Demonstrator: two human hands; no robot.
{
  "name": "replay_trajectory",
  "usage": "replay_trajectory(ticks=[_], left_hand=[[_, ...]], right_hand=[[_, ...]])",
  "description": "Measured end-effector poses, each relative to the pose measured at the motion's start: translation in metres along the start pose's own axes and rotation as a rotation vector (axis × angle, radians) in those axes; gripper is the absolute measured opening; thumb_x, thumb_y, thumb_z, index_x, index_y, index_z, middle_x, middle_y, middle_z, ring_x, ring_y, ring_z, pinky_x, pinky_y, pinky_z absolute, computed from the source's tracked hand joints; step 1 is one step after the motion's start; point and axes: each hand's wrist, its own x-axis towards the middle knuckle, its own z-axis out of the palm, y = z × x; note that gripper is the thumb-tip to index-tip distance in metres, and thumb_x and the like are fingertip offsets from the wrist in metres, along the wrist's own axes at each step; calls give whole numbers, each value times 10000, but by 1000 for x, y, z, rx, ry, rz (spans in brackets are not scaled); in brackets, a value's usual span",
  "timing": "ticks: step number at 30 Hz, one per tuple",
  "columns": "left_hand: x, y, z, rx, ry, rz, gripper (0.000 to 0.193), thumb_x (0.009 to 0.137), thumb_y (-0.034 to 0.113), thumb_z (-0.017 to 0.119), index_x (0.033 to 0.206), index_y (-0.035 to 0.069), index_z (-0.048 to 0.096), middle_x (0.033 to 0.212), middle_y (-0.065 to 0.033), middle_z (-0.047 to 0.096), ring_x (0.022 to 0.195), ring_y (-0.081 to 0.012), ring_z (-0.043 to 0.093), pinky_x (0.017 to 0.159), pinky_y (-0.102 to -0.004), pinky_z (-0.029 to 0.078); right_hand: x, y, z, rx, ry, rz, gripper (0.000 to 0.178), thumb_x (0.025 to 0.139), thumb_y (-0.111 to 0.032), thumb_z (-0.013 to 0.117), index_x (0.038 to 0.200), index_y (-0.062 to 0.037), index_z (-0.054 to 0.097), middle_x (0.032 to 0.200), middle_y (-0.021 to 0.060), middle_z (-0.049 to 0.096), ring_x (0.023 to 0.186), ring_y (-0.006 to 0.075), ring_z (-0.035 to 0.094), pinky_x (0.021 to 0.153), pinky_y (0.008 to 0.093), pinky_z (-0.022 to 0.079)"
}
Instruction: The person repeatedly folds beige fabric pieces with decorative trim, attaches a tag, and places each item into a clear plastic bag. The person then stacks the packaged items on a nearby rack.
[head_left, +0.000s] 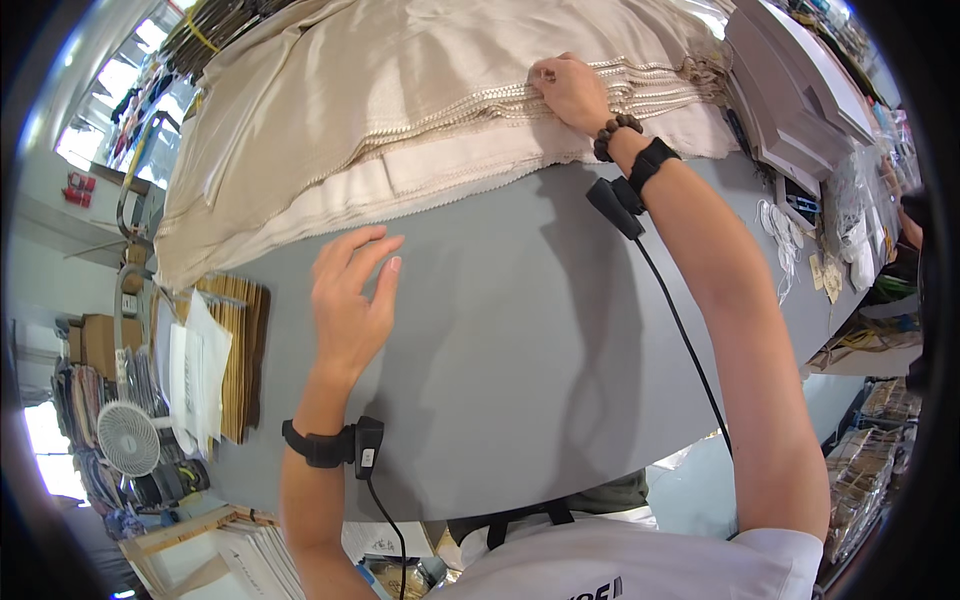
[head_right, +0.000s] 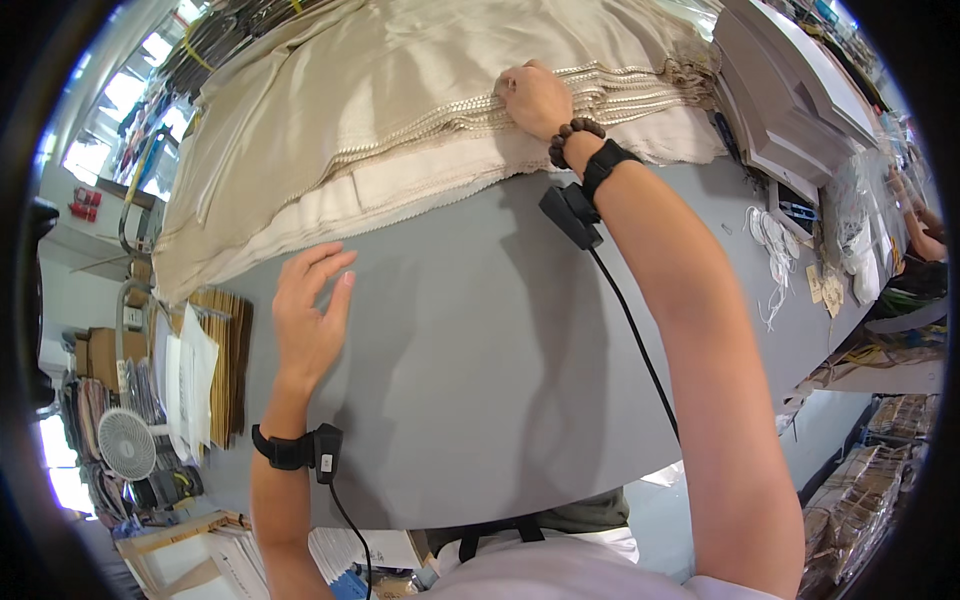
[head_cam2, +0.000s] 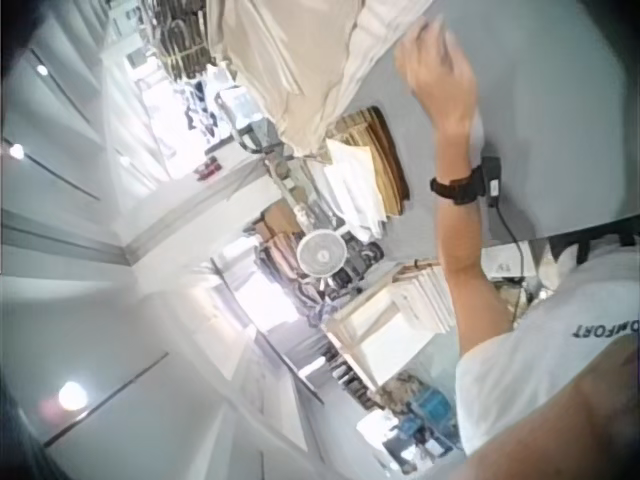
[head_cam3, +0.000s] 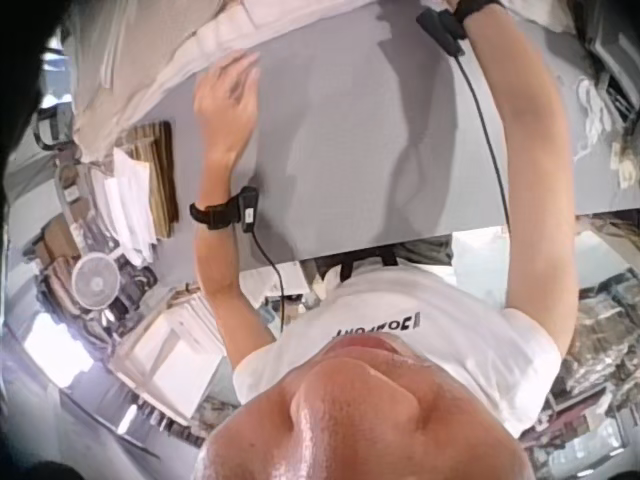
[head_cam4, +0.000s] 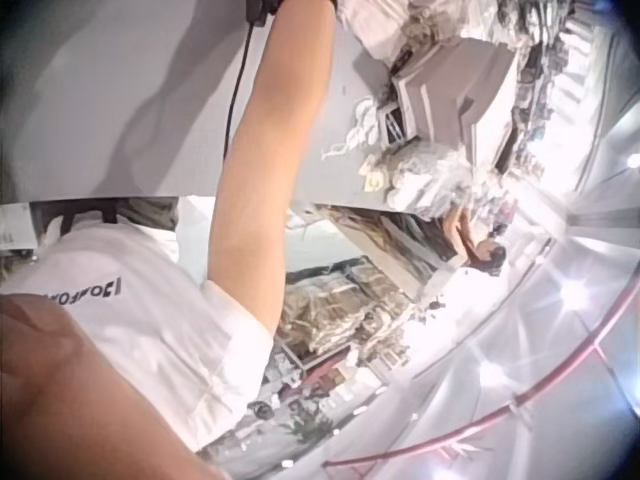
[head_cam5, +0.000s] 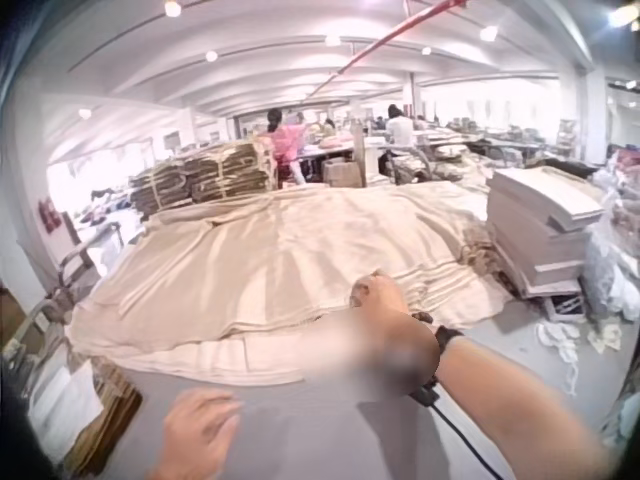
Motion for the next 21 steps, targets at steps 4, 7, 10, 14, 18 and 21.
replay_trajectory(ticks=[4, 7, 10, 14, 18, 21], left_hand=[[47, 7, 31, -70, 26, 29, 173, 918, 56, 715, 1081, 80, 766, 1160, -71, 714, 1095, -291, 650, 968, -401, 506], [73, 12, 57, -130, -5, 69, 170, 923, 55, 711, 1083, 75, 765, 1143, -81, 716, 1091, -293, 651, 949, -396, 515], [103, 14, 94, -223, -1, 88, 181, 942, 72, 688, 1107, 63, 762, 1120, -111, 726, 1077, -321, 662, 934, -413, 525], [156, 2, 148, -297, 59, 69, 245, 990, 145, 653, 1195, 68, 762, 1068, -139, 764, 974, -342, 714, 928, -401, 543], [207, -31, 179, -66, 173, -138, 291, 969, 241, 693, 1189, 69, 772, 1008, -149, 780, 931, -317, 733, 890, -384, 553], [224, -51, 179, 6, 110, -294, 308, 941, 297, 733, 1137, 67, 794, 978, -142, 789, 906, -274, 744, 854, -378, 558]], right_hand=[[18, 5, -12, 52, -14, 25, 201, 937, -269, 751, 1029, -111, 833, 1105, 91, 732, 979, 296, 716, 860, 410, 552], [17, 4, -24, 55, -14, -22, 230, 937, -315, 761, 1024, -114, 831, 1081, 69, 733, 958, 283, 717, 809, 415, 541], [18, -1, -32, -4, 41, -76, 254, 967, -347, 732, 1033, -121, 827, 1018, 59, 751, 908, 288, 727, 759, 424, 533], [29, -12, -32, 40, 62, -68, 284, 1030, -342, 653, 1079, -99, 790, 876, 77, 772, 795, 316, 733, 711, 440, 532], [38, -16, -26, 176, 63, -101, 304, 1070, -317, 585, 1150, -52, 710, 858, 109, 781, 755, 324, 737, 719, 449, 547], [37, -13, -20, 266, 35, -67, 301, 1066, -306, 570, 1165, -43, 677, 925, 136, 785, 850, 335, 747, 775, 458, 561]])
